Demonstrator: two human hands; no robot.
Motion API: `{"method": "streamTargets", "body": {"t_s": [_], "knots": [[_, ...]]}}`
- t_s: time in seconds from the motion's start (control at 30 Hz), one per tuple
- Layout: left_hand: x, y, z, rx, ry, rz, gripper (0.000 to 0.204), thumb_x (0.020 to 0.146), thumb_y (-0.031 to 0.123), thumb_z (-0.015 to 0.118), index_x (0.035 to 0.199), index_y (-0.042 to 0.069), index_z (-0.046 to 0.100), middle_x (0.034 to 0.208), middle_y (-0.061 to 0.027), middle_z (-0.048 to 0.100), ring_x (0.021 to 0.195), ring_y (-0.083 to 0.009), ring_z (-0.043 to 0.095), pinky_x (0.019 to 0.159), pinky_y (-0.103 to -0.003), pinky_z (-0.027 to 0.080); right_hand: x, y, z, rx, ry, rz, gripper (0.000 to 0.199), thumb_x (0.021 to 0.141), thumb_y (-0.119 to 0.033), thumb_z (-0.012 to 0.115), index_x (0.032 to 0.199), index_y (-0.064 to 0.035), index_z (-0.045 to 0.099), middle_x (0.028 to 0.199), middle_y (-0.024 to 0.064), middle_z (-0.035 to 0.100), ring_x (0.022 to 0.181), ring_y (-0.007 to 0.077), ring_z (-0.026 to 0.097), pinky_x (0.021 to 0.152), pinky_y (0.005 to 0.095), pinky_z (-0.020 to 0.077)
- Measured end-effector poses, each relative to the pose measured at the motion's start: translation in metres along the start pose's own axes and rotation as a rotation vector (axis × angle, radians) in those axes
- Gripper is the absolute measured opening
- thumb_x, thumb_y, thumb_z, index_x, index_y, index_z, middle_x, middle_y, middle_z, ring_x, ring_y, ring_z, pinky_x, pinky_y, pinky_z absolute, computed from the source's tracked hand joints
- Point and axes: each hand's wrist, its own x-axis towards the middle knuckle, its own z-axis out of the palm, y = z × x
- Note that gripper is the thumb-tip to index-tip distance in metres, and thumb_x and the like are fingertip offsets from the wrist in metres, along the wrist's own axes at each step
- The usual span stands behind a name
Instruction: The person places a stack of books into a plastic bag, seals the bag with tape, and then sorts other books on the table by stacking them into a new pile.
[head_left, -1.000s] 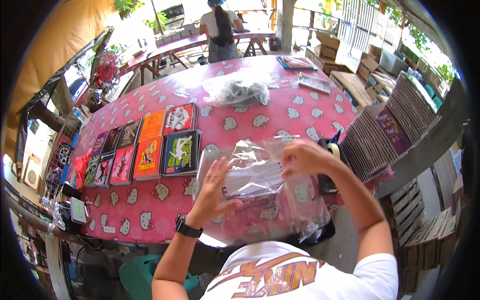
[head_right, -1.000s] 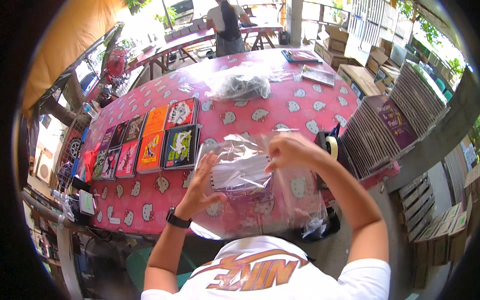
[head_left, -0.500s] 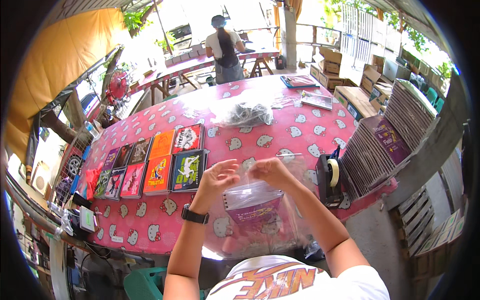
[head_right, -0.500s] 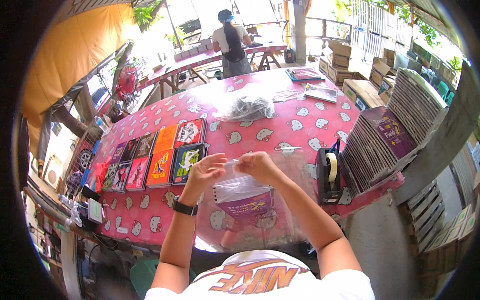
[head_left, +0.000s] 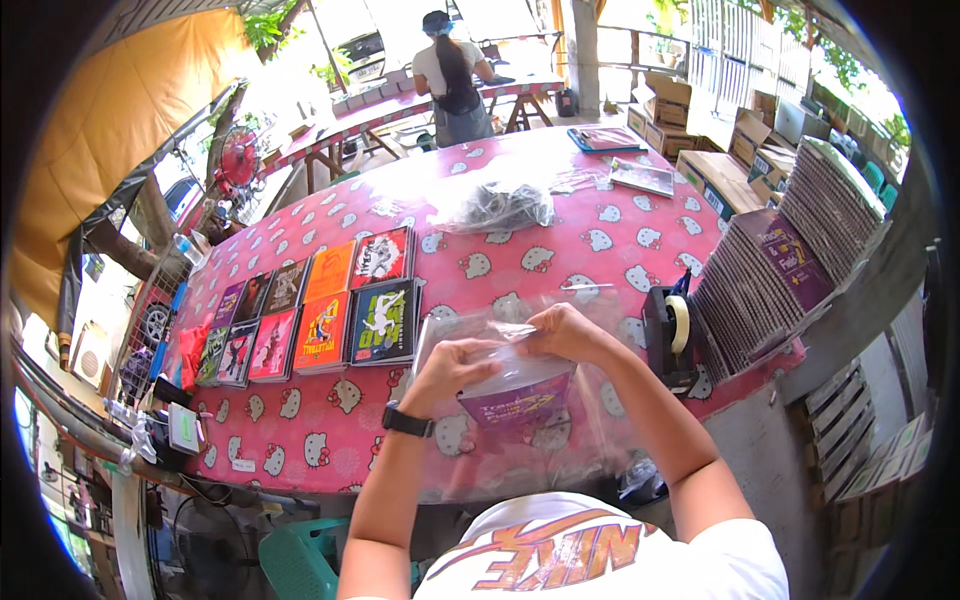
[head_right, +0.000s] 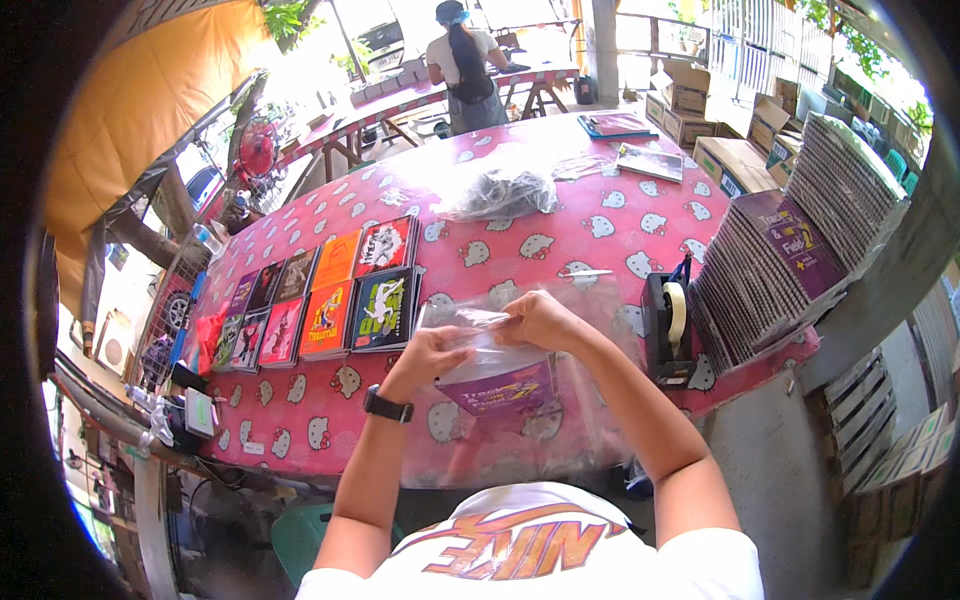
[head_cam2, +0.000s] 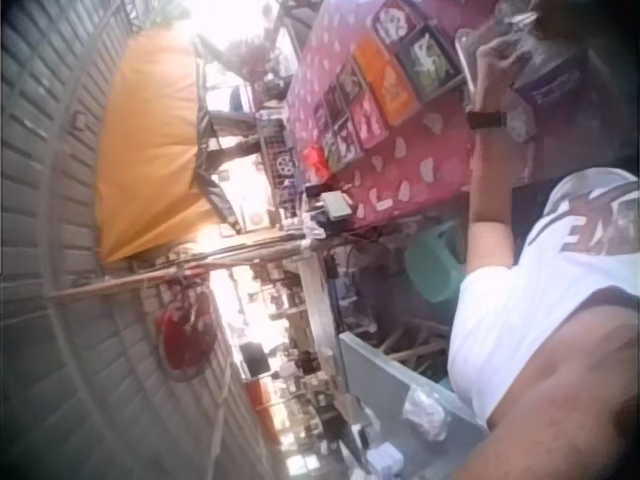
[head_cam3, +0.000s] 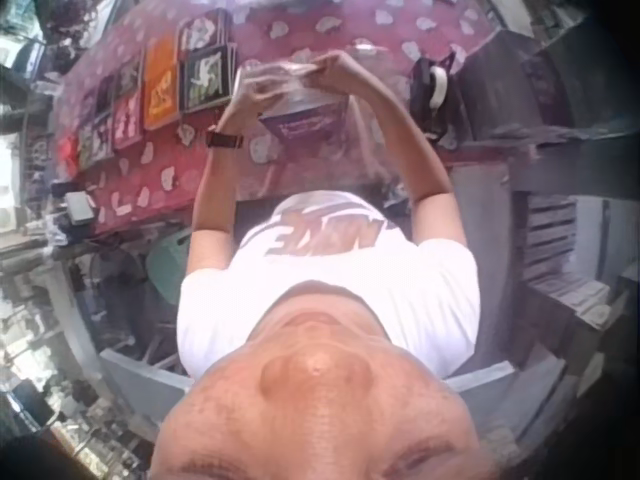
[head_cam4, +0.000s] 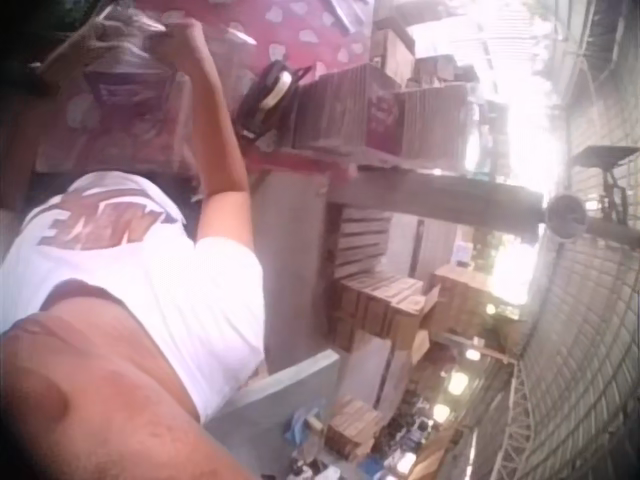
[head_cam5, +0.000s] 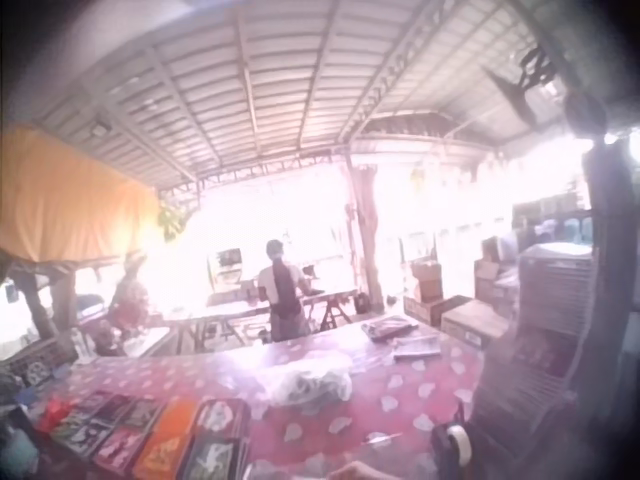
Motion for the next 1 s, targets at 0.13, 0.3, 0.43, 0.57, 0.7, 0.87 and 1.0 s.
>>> {"method": "streamTargets", "body": {"t_s": [0.13, 0.3, 0.43, 0.57, 0.7, 0.87, 1.0], "knots": [[0.011, 0.003, 0.009, 0.538, 0.233, 0.318, 0.012, 0.076, 0.012, 0.069, 0.085, 0.004, 0.071, 0.082, -0.0064, 0.068, 0.075, -0.0131, 0.063, 0.065, -0.024, 0.049, -0.002, 0.005, 0.006, -0.024, 0.170, -0.373, 0.018, 0.075, -0.016, 0.070, 0.090, -0.0069, 0.069, 0.073, 0.0123, 0.064, 0.067, 0.0187, 0.061, 0.064, 0.0309, 0.0475], [0.002, 0.014, 0.020, 0.474, 0.298, 0.611, 0.013, 0.077, 0.014, 0.069, 0.086, 0.005, 0.070, 0.084, -0.0081, 0.068, 0.077, -0.0179, 0.064, 0.067, -0.029, 0.051, -0.016, -0.016, -0.004, -0.164, 0.215, -0.639, 0.012, 0.075, -0.011, 0.069, 0.085, -0.0032, 0.067, 0.076, 0.0103, 0.065, 0.072, 0.0186, 0.060, 0.064, 0.0318, 0.0451], [0.004, 0.027, 0.011, 0.379, 0.278, 0.596, 0.028, 0.074, 0.016, 0.072, 0.100, 0.005, 0.067, 0.097, -0.0104, 0.066, 0.089, -0.0192, 0.063, 0.078, -0.029, 0.049, -0.014, -0.030, -0.003, 0.120, 0.279, -0.565, 0.014, 0.079, -0.016, 0.067, 0.085, -0.0033, 0.067, 0.078, 0.0074, 0.066, 0.075, 0.0177, 0.060, 0.068, 0.0331, 0.0456], [-0.005, 0.004, 0.004, 0.421, 0.097, 0.433, 0.086, 0.064, 0.026, 0.082, 0.133, -0.002, 0.038, 0.113, -0.0125, 0.059, 0.104, -0.0176, 0.055, 0.091, -0.031, 0.043, -0.024, 0.008, -0.004, -0.098, 0.201, -0.388, 0.041, 0.073, -0.020, 0.075, 0.107, -0.0027, 0.061, 0.089, 0.0084, 0.065, 0.084, 0.0180, 0.061, 0.075, 0.0289, 0.0473], [0.013, -0.012, 0.006, 0.080, 0.091, 0.174, 0.078, 0.067, 0.022, 0.080, 0.129, -0.003, 0.041, 0.105, -0.0075, 0.059, 0.100, -0.0156, 0.054, 0.089, -0.027, 0.043, -0.009, 0.028, 0.008, 0.318, 0.122, -0.165, 0.044, 0.068, -0.018, 0.077, 0.106, -0.0015, 0.062, 0.085, 0.0127, 0.065, 0.081, 0.0151, 0.060, 0.074, 0.0284, 0.0472], [0.015, -0.008, -0.011, 0.117, -0.041, 0.047, 0.071, 0.068, 0.017, 0.079, 0.128, -0.001, 0.045, 0.111, -0.0082, 0.059, 0.103, -0.0161, 0.055, 0.087, -0.028, 0.044, -0.006, 0.003, 0.005, 0.100, 0.012, -0.108, 0.042, 0.070, -0.023, 0.077, 0.106, -0.0084, 0.064, 0.090, 0.0090, 0.066, 0.084, 0.0172, 0.061, 0.075, 0.0302, 0.0476], [-0.006, 0.016, 0.000, 0.524, -0.081, 0.354, 0.063, 0.065, 0.019, 0.077, 0.122, 0.007, 0.053, 0.123, -0.0069, 0.056, 0.117, -0.0232, 0.050, 0.102, -0.037, 0.032, -0.049, 0.001, -0.011, -0.163, 0.064, -0.533, 0.047, 0.069, -0.030, 0.076, 0.110, -0.0114, 0.062, 0.108, 0.0072, 0.063, 0.101, 0.0218, 0.057, 0.088, 0.0368, 0.0423]]}}
